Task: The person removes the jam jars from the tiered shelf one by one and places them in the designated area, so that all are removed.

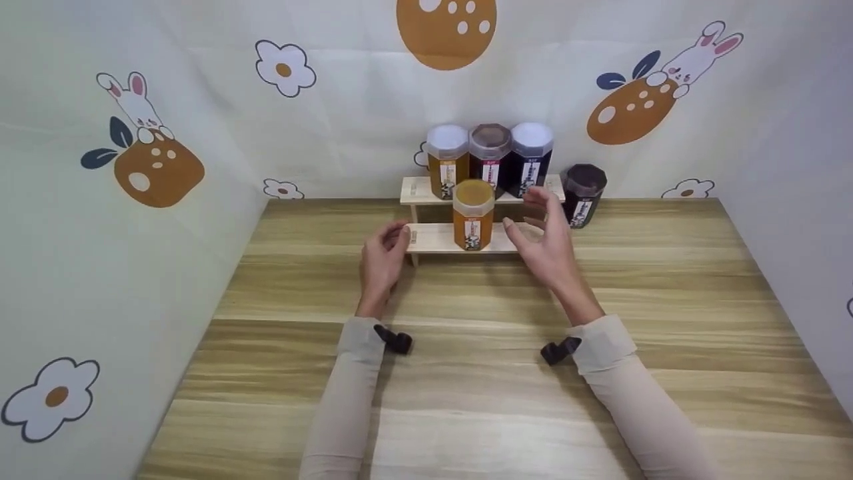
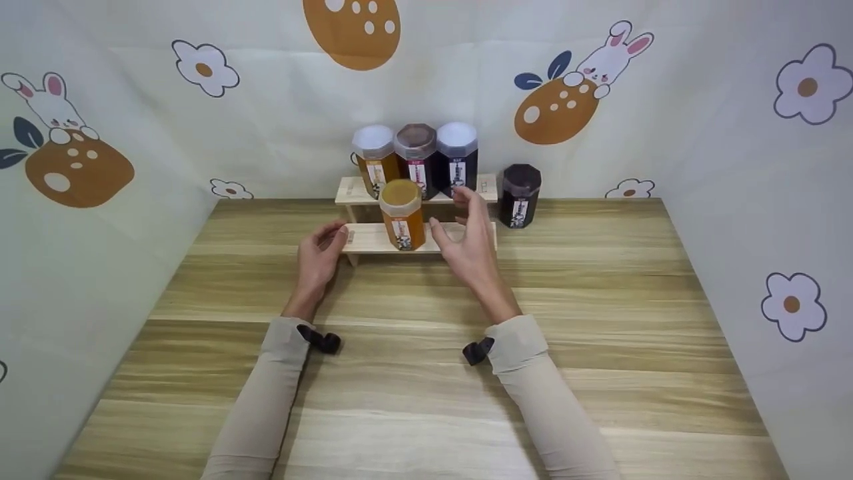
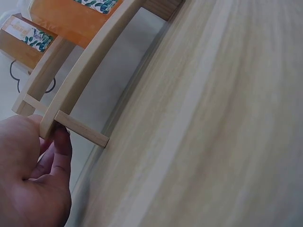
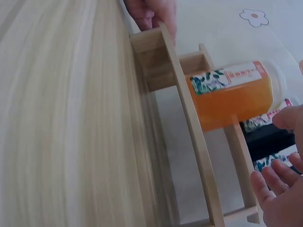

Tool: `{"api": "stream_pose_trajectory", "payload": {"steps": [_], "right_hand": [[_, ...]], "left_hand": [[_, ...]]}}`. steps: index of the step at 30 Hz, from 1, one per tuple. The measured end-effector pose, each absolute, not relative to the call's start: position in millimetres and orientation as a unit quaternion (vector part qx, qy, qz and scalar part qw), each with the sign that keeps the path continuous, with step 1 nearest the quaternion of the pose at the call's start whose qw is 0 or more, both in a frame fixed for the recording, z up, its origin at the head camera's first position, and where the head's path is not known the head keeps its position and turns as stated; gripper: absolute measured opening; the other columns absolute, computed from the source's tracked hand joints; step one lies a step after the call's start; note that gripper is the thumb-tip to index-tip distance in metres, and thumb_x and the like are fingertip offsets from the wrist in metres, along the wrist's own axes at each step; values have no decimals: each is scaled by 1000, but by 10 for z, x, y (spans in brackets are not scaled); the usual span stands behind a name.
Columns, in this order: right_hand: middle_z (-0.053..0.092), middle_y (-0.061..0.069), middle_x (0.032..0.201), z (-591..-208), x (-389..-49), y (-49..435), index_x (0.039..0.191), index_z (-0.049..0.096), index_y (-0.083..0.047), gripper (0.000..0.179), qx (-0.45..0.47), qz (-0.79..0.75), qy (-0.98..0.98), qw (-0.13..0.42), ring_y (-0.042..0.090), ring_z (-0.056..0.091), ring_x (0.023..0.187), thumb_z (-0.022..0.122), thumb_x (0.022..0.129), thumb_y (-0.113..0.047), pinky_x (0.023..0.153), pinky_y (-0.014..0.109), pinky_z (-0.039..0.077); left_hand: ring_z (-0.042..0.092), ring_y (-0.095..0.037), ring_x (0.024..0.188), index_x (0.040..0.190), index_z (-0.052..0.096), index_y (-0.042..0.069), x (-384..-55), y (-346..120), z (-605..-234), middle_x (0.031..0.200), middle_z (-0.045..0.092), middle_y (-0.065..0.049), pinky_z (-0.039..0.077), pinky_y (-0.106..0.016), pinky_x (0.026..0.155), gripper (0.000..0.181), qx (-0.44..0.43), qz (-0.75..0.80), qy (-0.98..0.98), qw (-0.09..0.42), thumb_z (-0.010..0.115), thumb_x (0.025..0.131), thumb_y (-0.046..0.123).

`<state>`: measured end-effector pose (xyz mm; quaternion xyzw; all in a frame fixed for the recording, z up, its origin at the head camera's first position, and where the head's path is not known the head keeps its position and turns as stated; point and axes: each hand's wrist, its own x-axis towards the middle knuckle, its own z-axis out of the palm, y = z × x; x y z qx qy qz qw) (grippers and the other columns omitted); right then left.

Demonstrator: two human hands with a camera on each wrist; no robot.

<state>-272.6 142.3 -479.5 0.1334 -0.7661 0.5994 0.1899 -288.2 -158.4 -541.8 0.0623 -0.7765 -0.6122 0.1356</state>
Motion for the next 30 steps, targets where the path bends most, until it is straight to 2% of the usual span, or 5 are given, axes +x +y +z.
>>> {"api": "stream_pose_trajectory", "payload": {"steps": [3, 10, 14, 23, 30], "right_hand": [[59, 21, 147, -4810, -2716, 1299, 154, 48, -4, 72, 139, 600, -769, 172, 31, 59, 135, 85, 94, -19, 114, 49, 53], [61, 8, 144, -4872, -2718, 1048, 155, 47, -11, 85, 136, 592, -781, 146, 26, 60, 130, 94, 87, -32, 115, 45, 51], [60, 10, 147, -4918, -2737, 975, 156, 46, -11, 91, 129, 584, -788, 145, 25, 59, 132, 96, 84, -34, 118, 46, 48], [66, 12, 142, -4960, -2776, 933, 151, 52, -10, 92, 93, 594, -785, 151, 26, 64, 127, 99, 79, -41, 110, 44, 56], [71, 13, 133, -5012, -2811, 887, 143, 58, -8, 90, 69, 545, -821, 156, 28, 69, 120, 102, 72, -43, 104, 44, 59]], "left_hand": [[74, -17, 106, 133, 75, 9, -2884, -1593, -5423, 119, 77, -4, 58, -25, 86, 36, 60, -617, -774, 132, 71, 106, 32], [74, -18, 107, 133, 74, 6, -2878, -1601, -5431, 121, 77, -7, 56, -22, 84, 37, 54, -639, -756, 132, 72, 106, 31], [74, -16, 107, 133, 75, 8, -2883, -1588, -5423, 120, 77, -3, 56, -22, 84, 38, 60, -623, -768, 135, 72, 106, 34], [74, -15, 110, 133, 74, 12, -2888, -1598, -5412, 121, 77, 0, 59, -32, 92, 37, 67, -609, -780, 127, 71, 106, 38], [75, -15, 110, 132, 75, 13, -2883, -1588, -5402, 122, 78, -2, 59, -28, 90, 35, 65, -611, -778, 130, 71, 106, 36]]}}
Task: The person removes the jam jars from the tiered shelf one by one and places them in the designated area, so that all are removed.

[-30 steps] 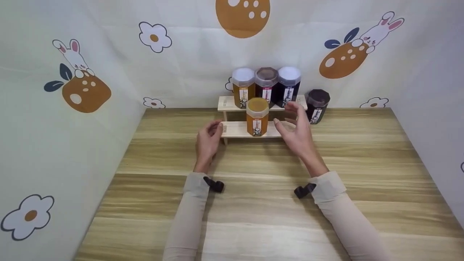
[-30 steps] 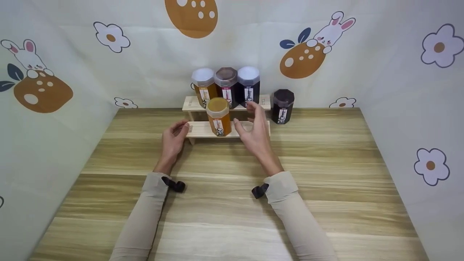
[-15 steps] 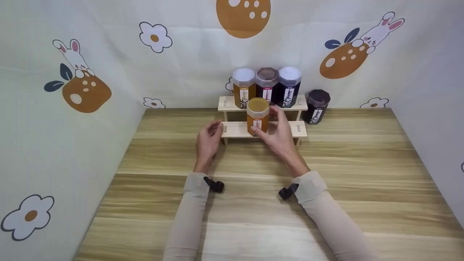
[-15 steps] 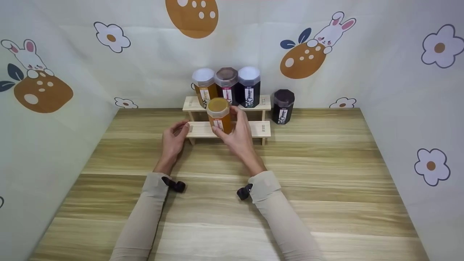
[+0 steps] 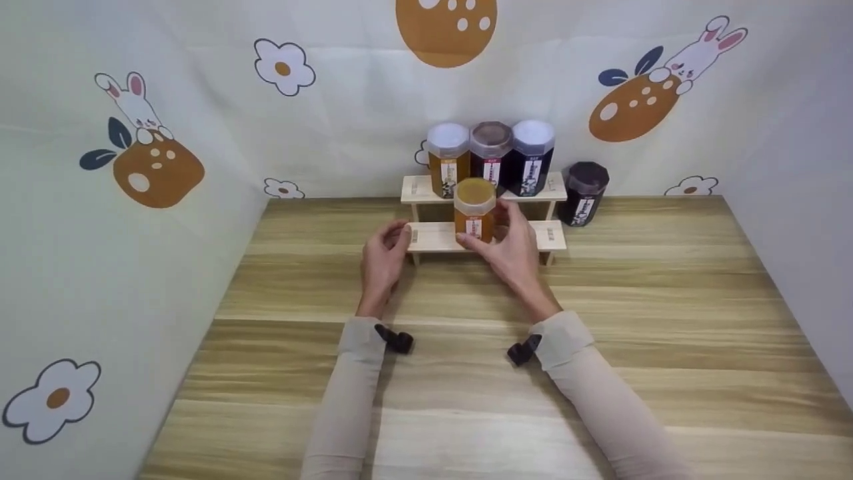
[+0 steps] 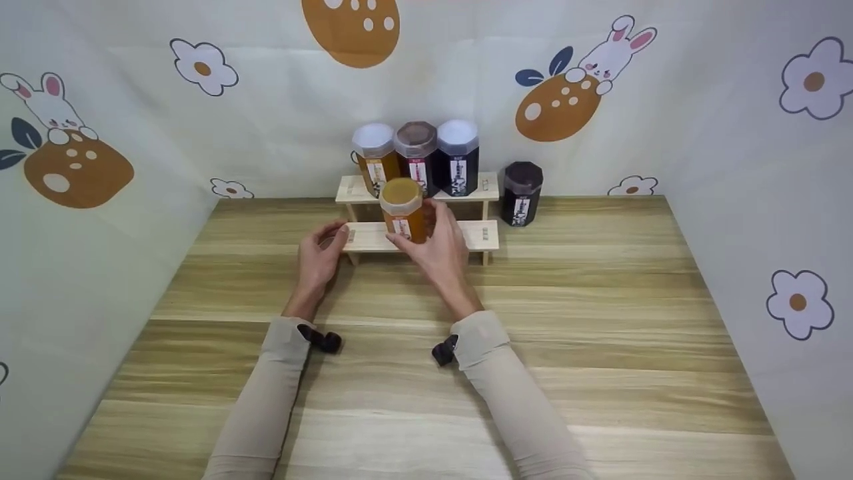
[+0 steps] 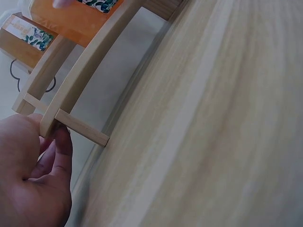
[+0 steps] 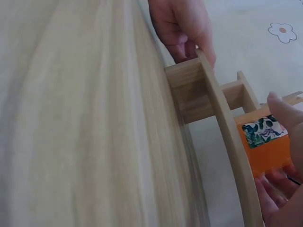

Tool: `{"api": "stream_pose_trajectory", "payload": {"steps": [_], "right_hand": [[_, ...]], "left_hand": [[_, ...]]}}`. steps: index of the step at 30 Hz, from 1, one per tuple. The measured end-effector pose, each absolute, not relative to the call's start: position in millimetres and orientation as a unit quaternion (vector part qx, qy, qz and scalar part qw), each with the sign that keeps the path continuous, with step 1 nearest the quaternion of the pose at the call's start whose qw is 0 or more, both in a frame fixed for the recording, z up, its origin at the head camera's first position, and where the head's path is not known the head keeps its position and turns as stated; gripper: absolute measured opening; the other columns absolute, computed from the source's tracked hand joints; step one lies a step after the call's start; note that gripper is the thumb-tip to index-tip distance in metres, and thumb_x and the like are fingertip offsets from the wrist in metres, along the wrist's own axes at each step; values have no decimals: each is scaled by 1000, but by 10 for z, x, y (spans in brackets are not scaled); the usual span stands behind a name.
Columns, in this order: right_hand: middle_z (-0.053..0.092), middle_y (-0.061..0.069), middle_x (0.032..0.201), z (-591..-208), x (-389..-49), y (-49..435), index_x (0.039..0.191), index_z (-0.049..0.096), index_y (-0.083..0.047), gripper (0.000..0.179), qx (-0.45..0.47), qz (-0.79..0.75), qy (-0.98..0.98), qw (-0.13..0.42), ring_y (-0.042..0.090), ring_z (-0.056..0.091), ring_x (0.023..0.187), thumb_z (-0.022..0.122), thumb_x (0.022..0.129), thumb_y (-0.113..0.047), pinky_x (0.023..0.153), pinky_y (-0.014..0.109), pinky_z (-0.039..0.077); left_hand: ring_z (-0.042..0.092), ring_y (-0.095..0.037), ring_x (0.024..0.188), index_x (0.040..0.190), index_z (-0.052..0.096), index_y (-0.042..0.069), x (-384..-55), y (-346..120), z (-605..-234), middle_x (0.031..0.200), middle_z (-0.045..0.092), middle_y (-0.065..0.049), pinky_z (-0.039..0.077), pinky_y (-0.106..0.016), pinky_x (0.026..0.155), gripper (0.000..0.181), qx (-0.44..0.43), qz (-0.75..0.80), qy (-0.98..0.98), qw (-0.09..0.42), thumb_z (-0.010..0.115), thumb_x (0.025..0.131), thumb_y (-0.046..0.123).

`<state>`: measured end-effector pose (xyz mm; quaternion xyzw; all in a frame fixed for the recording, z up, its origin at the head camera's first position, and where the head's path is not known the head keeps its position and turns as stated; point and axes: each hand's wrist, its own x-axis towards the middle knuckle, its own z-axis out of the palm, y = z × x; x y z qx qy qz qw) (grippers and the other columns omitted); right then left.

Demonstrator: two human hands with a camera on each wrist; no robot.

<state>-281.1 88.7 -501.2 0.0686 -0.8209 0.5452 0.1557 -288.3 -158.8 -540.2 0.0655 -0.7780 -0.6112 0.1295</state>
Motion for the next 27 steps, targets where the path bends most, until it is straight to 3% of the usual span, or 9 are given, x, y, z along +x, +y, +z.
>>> {"api": "stream_pose_trajectory", "payload": {"steps": [8, 27], "right_hand": [[73, 13, 134, -4990, -2789, 898, 142, 61, -10, 83, 69, 542, -822, 160, 27, 72, 119, 100, 77, -42, 99, 40, 62], [72, 11, 135, -5030, -2657, 1291, 145, 63, -13, 87, 71, 550, -818, 155, 28, 71, 120, 99, 75, -50, 101, 45, 61]], "left_hand": [[75, -16, 105, 127, 78, 14, -2891, -1592, -5381, 118, 79, -4, 54, -23, 83, 30, 54, -598, -786, 148, 73, 105, 34], [75, -15, 109, 125, 77, 20, -2882, -1595, -5414, 119, 78, 0, 58, -31, 92, 28, 69, -600, -785, 135, 72, 105, 39]]}}
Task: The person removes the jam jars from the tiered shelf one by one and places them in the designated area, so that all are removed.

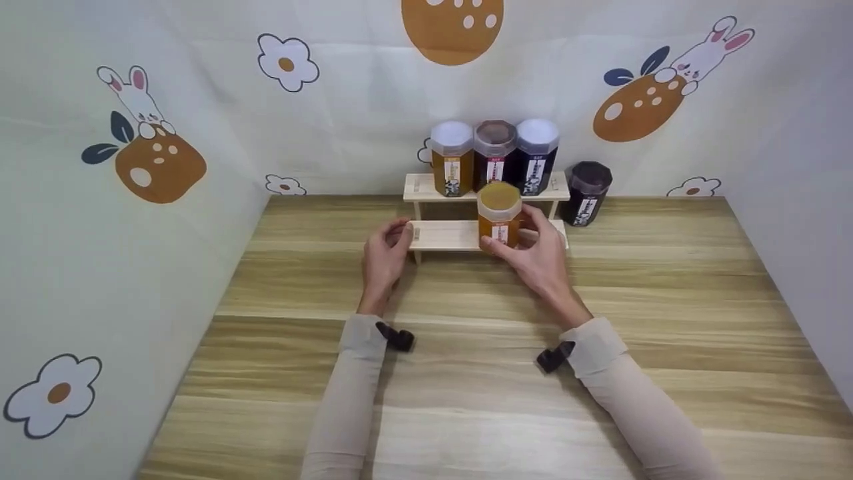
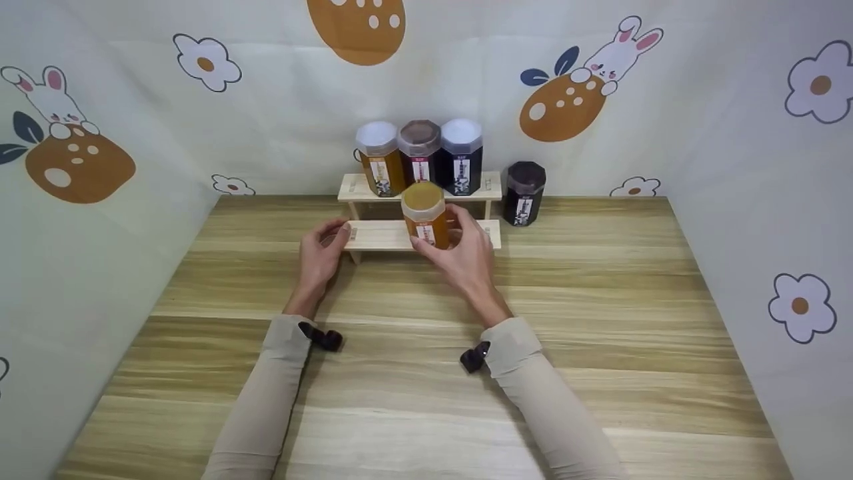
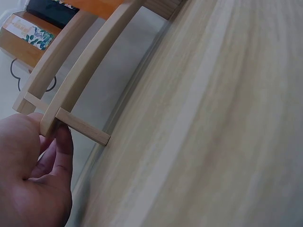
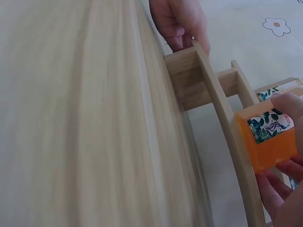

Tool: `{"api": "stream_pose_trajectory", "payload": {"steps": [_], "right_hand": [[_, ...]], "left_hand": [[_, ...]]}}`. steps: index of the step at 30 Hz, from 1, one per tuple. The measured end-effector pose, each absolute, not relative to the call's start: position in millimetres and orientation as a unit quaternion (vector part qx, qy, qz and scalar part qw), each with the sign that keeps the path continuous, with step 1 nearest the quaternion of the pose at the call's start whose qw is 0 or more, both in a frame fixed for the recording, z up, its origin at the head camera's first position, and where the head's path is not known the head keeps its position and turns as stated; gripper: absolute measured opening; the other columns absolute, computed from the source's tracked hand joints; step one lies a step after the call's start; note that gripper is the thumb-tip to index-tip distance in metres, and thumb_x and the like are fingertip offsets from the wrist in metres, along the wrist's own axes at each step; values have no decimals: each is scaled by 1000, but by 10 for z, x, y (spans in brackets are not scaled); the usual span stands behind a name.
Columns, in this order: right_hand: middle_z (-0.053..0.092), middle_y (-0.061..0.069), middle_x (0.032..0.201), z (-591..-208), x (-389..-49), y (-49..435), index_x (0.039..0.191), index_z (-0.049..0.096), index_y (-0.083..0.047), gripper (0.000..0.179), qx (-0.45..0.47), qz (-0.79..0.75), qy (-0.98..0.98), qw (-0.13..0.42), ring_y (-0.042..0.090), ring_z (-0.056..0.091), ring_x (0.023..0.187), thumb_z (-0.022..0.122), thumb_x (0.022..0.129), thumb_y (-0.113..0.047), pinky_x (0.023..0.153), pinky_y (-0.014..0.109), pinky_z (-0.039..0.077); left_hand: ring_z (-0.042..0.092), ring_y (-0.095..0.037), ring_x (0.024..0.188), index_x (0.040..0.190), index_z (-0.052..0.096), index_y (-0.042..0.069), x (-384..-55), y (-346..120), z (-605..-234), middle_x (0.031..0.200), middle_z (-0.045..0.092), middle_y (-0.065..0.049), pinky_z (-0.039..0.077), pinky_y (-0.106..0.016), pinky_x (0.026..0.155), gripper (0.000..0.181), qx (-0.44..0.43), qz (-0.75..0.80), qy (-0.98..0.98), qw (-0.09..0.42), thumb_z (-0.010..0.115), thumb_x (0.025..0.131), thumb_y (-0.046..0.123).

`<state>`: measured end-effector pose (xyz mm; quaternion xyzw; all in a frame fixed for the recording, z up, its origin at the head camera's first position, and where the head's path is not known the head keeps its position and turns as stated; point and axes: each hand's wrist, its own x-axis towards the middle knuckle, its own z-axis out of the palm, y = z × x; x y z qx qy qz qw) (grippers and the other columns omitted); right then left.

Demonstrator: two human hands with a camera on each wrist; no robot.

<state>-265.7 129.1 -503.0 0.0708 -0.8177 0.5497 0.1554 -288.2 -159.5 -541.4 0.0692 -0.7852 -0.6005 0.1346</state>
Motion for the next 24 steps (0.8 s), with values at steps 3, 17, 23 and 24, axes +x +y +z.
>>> {"api": "stream_pose_trajectory", "payload": {"steps": [3, 17, 23, 24], "right_hand": [[71, 10, 136, -5036, -2631, 1408, 146, 62, -13, 89, 70, 546, -820, 157, 27, 70, 122, 99, 75, -52, 104, 46, 60], [70, 9, 138, -5006, -2643, 1930, 148, 60, -15, 87, 23, 539, -828, 153, 24, 67, 124, 96, 79, -53, 102, 42, 60], [67, 9, 138, -5010, -2630, 2170, 150, 58, -15, 89, 11, 533, -834, 144, 23, 64, 124, 95, 79, -54, 103, 42, 62], [67, 9, 138, -5005, -2630, 2210, 150, 58, -16, 89, 10, 531, -835, 145, 23, 64, 124, 95, 79, -55, 104, 43, 61]], "left_hand": [[75, -14, 108, 124, 78, 21, -2886, -1592, -5415, 118, 77, 1, 57, -30, 91, 28, 69, -598, -787, 136, 72, 105, 39], [75, -17, 108, 129, 76, 12, -2887, -1573, -5413, 120, 78, -4, 58, -27, 88, 31, 61, -622, -770, 126, 72, 106, 31], [75, -20, 109, 131, 75, 7, -2890, -1582, -5412, 121, 77, -7, 59, -31, 93, 33, 53, -628, -766, 128, 71, 106, 29], [75, -19, 109, 131, 75, 7, -2890, -1583, -5413, 121, 77, -6, 59, -31, 93, 33, 53, -627, -766, 129, 71, 106, 29]]}}
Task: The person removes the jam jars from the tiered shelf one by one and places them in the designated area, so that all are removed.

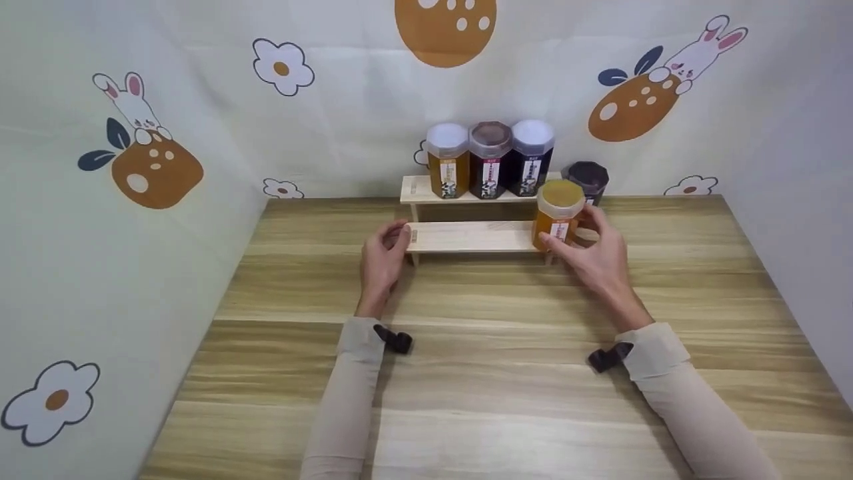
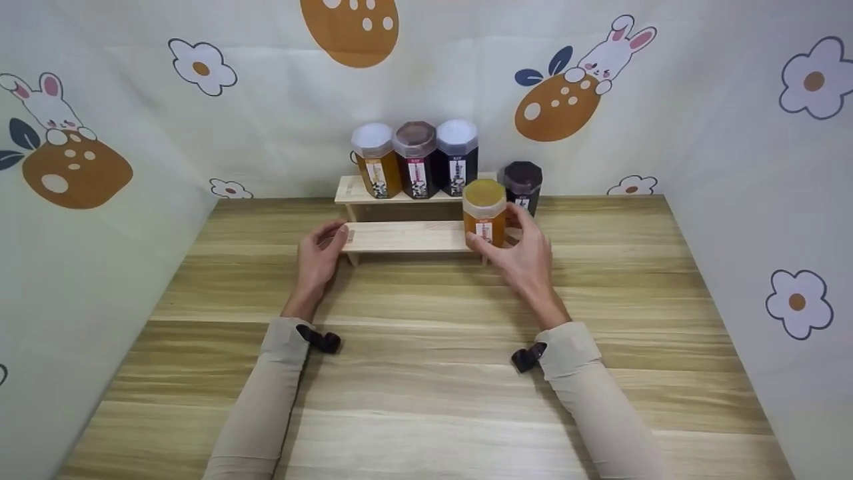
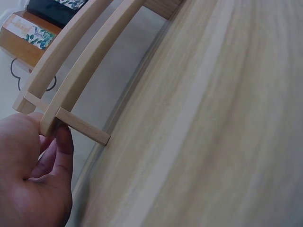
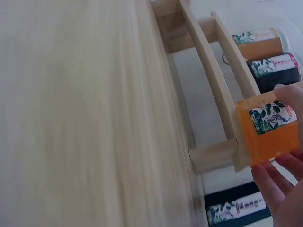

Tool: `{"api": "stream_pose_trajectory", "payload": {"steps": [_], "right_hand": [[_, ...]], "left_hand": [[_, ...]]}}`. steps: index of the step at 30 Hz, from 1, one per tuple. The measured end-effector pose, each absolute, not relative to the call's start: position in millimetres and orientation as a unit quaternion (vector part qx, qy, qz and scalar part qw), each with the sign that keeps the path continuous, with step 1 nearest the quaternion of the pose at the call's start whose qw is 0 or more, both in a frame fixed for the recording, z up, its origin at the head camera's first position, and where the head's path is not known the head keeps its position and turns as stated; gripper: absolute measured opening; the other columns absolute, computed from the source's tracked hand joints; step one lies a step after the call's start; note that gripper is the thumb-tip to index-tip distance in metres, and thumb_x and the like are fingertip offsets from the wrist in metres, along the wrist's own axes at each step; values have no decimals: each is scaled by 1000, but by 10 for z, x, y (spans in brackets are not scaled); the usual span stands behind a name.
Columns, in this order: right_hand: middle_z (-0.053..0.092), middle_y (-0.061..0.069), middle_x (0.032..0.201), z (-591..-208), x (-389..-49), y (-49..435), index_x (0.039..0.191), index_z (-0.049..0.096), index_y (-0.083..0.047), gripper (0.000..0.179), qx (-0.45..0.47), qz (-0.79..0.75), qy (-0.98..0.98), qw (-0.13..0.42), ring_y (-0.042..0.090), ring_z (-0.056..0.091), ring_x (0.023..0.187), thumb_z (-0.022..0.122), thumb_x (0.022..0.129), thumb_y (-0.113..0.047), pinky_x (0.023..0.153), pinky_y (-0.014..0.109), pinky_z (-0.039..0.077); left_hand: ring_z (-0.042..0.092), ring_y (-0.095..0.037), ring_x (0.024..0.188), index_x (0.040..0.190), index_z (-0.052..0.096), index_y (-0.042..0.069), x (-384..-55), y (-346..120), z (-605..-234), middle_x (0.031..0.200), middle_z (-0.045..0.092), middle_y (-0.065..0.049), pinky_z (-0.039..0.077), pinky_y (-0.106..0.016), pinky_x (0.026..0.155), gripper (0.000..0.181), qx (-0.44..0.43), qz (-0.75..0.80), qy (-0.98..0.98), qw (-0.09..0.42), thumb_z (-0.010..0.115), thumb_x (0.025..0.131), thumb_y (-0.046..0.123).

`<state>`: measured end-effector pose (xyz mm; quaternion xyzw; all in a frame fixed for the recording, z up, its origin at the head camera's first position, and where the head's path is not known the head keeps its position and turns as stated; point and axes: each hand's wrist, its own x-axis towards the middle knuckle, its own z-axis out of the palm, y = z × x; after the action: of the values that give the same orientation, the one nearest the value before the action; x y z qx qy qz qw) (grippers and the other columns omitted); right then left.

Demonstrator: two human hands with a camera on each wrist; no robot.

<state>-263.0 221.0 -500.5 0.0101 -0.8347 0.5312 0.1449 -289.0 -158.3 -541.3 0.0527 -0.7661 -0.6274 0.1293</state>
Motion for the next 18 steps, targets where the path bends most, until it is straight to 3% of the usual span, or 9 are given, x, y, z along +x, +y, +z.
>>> {"api": "stream_pose_trajectory", "payload": {"steps": [10, 18], "right_hand": [[63, 5, 147, -4970, -2693, 2606, 153, 56, -17, 86, -43, 533, -831, 150, 21, 59, 130, 93, 83, -51, 103, 30, 59], [62, 6, 147, -4962, -2742, 2882, 156, 54, -17, 90, -65, 512, -845, 138, 20, 58, 131, 94, 82, -52, 102, 26, 59]], "left_hand": [[75, -16, 108, 129, 77, 14, -2893, -1587, -5423, 119, 78, -2, 58, -32, 92, 33, 66, -609, -780, 132, 73, 105, 36], [74, -19, 108, 130, 76, 11, -2885, -1592, -5421, 120, 77, -5, 57, -30, 90, 35, 56, -617, -774, 134, 72, 105, 35]]}}
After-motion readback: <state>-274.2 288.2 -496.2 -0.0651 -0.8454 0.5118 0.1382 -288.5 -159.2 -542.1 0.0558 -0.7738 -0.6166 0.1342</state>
